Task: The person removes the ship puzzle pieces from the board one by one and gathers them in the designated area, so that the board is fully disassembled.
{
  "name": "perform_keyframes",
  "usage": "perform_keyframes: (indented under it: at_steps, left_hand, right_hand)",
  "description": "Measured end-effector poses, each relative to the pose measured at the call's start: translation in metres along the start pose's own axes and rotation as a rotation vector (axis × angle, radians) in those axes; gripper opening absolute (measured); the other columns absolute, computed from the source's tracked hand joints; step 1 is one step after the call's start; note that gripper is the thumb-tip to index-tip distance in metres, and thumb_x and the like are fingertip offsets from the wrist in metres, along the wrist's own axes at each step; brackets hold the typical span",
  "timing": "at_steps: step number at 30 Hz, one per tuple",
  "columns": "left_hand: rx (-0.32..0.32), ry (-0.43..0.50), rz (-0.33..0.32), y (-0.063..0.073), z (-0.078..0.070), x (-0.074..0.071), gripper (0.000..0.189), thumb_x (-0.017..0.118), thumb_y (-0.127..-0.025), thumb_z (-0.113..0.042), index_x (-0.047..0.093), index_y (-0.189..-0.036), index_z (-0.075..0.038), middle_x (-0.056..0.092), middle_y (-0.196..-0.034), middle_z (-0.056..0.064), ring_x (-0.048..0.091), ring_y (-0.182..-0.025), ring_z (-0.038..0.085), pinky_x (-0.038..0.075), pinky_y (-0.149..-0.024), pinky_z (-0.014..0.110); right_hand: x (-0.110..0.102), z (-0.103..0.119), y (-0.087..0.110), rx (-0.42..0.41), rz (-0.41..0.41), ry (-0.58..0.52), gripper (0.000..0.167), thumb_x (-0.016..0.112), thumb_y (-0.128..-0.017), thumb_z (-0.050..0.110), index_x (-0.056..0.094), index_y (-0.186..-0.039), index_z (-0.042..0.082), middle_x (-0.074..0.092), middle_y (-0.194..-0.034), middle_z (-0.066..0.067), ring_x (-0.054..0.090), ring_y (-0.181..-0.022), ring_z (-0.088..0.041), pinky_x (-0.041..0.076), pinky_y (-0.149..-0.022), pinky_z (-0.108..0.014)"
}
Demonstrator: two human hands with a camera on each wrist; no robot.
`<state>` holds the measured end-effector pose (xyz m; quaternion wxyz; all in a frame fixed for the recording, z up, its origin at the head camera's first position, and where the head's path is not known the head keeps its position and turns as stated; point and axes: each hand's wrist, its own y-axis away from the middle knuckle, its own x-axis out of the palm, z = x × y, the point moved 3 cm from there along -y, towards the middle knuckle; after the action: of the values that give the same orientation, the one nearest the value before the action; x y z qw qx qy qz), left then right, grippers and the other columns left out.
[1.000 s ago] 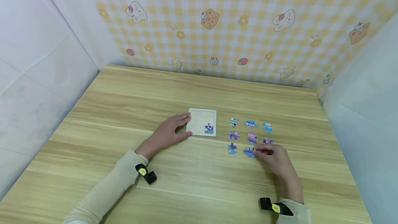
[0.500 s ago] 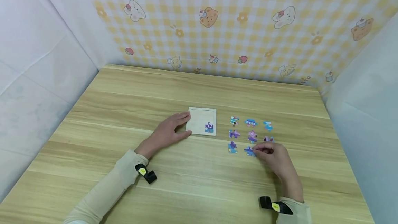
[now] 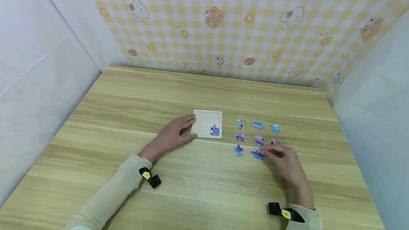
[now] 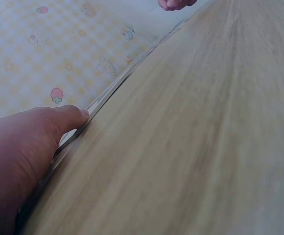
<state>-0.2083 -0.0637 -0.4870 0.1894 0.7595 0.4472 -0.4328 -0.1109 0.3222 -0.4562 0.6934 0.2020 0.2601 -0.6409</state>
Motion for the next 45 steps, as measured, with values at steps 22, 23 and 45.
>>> perform_keyframes:
  at_steps: [22,23,45]
  left_hand:
    - [0.033,-0.019,0.013,-0.003,0.008,-0.007,0.070,0.068,-0.097,-0.050,0.054,-0.150,-0.006,0.045,-0.161,0.003,0.040,-0.149,0.027,0.033,-0.122,0.045]
    - [0.035,-0.015,0.011,-0.003,0.008,-0.007,0.070,0.068,-0.097,-0.050,0.054,-0.150,-0.006,0.045,-0.161,0.004,0.040,-0.149,0.028,0.033,-0.122,0.045]
    - [0.006,-0.005,-0.008,0.002,0.001,-0.005,0.069,0.067,-0.098,-0.050,0.054,-0.150,-0.007,0.044,-0.161,0.002,0.040,-0.149,0.027,0.033,-0.122,0.045]
  right_hand:
    - [0.054,0.067,-0.073,-0.106,0.109,-0.069,0.019,0.067,-0.103,0.018,0.077,-0.112,0.004,0.072,-0.095,-0.012,0.054,-0.070,-0.015,0.046,-0.056,-0.024]
    - [0.060,0.070,-0.078,-0.108,0.117,-0.070,0.020,0.067,-0.103,0.019,0.077,-0.112,0.004,0.071,-0.093,-0.013,0.054,-0.069,-0.017,0.047,-0.056,-0.024]
    - [0.108,0.093,-0.112,0.050,0.324,0.134,0.038,0.080,-0.091,0.010,0.072,-0.125,-0.004,0.068,-0.097,-0.008,0.062,-0.087,-0.022,0.055,-0.076,-0.036]
